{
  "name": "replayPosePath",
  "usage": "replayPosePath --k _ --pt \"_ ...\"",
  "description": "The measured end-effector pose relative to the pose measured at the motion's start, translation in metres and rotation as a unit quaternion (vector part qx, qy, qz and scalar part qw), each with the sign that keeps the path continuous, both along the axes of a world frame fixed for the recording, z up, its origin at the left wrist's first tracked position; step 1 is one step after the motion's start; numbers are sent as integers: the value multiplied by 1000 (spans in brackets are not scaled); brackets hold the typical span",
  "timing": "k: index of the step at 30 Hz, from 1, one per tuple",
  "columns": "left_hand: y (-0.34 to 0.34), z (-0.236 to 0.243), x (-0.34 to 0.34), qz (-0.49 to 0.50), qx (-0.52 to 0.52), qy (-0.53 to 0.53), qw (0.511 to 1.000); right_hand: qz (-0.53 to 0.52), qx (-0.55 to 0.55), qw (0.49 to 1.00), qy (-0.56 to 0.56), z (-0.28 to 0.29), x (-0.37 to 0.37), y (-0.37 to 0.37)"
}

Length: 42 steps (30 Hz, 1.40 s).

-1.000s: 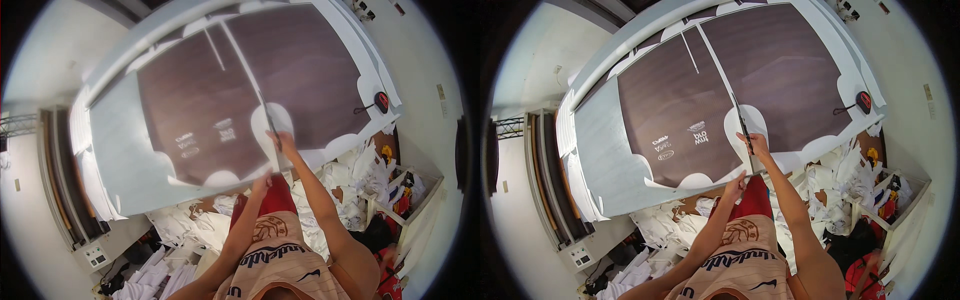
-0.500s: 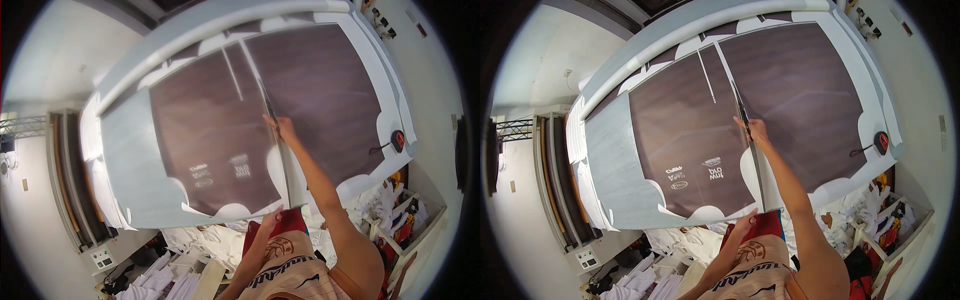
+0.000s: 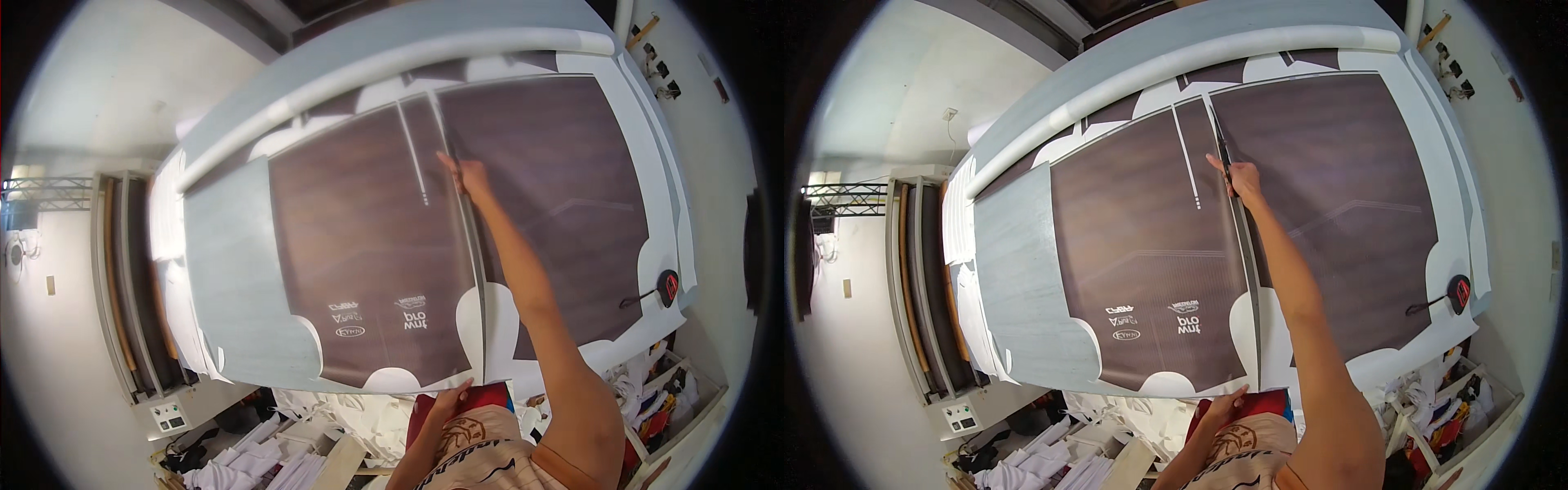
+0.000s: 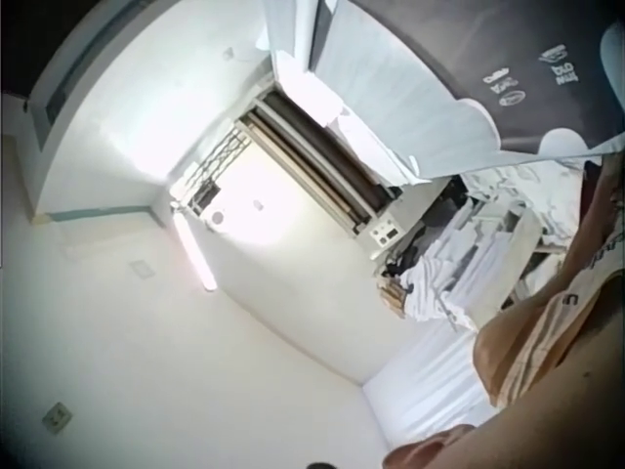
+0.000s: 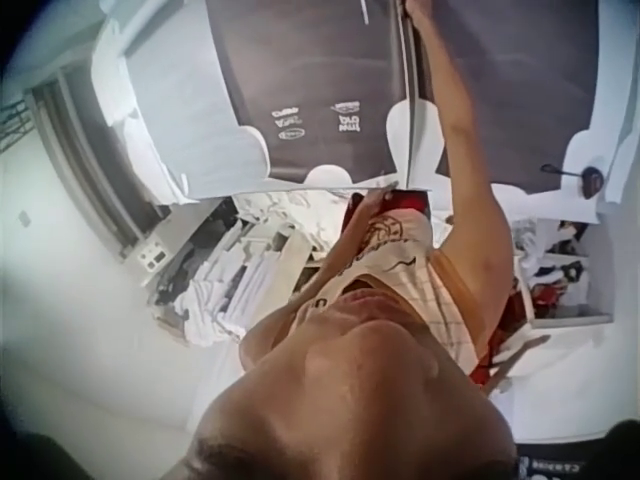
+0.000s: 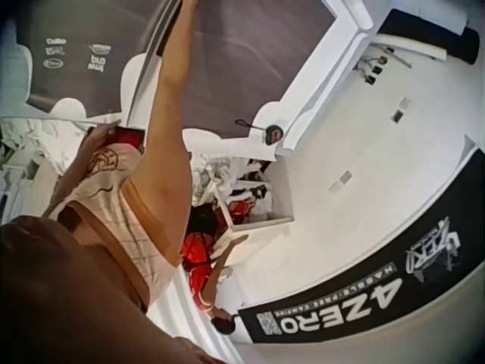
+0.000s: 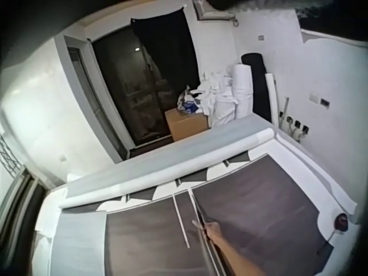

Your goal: Cutting out printed garment patterns from a large roll of fabric using scissors on a work table.

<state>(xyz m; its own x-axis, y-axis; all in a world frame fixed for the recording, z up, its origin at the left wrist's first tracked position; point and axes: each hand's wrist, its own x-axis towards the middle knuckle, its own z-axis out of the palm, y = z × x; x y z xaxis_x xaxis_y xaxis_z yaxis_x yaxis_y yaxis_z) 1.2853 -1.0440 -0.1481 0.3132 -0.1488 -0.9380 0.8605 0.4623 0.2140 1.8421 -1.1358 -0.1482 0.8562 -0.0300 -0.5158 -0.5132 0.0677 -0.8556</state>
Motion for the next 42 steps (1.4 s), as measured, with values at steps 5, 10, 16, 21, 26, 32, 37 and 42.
replayPosePath --k 5,10,16,21,26,32,37,42 --pt "12 -8 5 -25 14 29 999 20 -53 998 -6 12 49 21" --pt "7 3 28 -37 11 62 997 36 -80 996 -31 -6 73 3" --pt "23 -2 30 -57 28 19 998 146 -13 988 45 21 101 -44" --pt "56 62 98 -384 192 -84 899 245 -69 965 61 17 155 -81" --pt "119 144 318 -581 234 -242 740 332 -113 936 37 24 211 -71" --pt "67 41 617 -274 593 -548 522 375 -157 913 46 34 236 -90" --pt "52 -25 689 -314 677 -488 453 418 -204 884 44 41 272 -74" --pt "29 -49 697 -257 690 -486 469 483 -217 847 43 24 308 -92"
